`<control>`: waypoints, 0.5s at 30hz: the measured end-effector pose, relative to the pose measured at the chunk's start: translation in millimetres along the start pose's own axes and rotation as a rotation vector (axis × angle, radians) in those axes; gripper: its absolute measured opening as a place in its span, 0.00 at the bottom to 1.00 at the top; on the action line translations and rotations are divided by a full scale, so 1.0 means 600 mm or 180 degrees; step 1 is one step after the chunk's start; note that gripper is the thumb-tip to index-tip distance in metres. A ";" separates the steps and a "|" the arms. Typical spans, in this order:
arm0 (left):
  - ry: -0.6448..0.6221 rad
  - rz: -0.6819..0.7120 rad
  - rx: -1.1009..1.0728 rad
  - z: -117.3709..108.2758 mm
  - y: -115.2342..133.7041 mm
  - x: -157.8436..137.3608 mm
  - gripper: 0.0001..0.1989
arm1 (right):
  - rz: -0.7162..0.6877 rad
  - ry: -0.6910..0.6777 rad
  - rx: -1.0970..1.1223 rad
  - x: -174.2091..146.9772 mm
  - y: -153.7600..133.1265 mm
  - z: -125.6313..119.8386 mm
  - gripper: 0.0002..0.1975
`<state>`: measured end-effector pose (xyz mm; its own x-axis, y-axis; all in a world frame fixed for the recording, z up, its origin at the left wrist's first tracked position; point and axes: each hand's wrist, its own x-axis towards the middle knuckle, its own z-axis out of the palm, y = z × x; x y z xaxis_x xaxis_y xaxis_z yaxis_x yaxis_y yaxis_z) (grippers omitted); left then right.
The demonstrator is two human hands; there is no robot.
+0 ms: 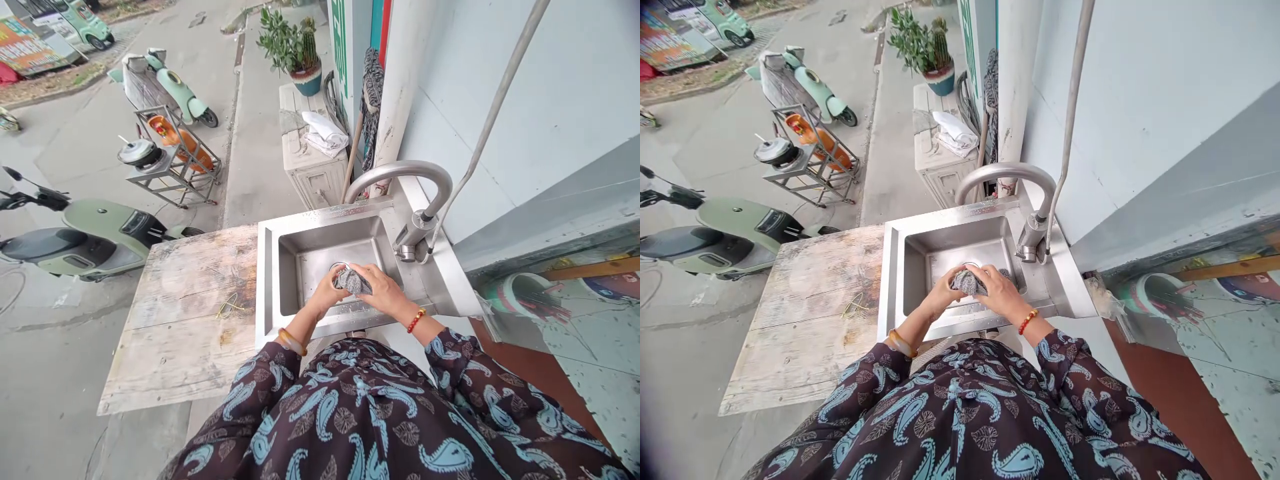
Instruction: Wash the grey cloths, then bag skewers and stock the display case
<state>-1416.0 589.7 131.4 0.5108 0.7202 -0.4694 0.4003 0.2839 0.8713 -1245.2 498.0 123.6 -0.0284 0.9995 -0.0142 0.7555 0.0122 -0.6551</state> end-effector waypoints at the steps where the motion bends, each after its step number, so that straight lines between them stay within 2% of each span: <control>1: 0.0134 -0.0059 -0.0213 -0.012 -0.006 -0.007 0.36 | 0.0107 0.0021 0.0125 -0.021 0.019 0.000 0.35; 3: 0.0532 -0.0179 -0.0516 -0.041 -0.021 -0.023 0.33 | 0.0351 0.0073 0.0190 -0.066 0.062 0.003 0.33; 5: 0.0814 -0.0307 -0.0836 -0.073 -0.041 -0.045 0.30 | 0.0480 0.0092 -0.0030 -0.114 0.106 0.010 0.32; 9: 0.1018 -0.0591 -0.1255 -0.121 -0.099 -0.105 0.27 | 0.0730 0.0333 -0.0871 -0.181 0.156 0.055 0.29; 12: 0.1240 -0.0842 -0.1464 -0.131 -0.144 -0.148 0.26 | 0.0462 0.0255 -0.0958 -0.183 0.132 0.102 0.29; 15: 0.1373 -0.1027 -0.1598 -0.124 -0.167 -0.176 0.24 | 0.0071 -0.0136 -0.0826 -0.140 0.058 0.150 0.28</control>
<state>-1566.7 532.0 104.2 0.0405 0.7074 -0.7056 0.0307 0.7050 0.7085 -1275.6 411.9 34.2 -0.0332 0.9975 -0.0620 0.8987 0.0026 -0.4386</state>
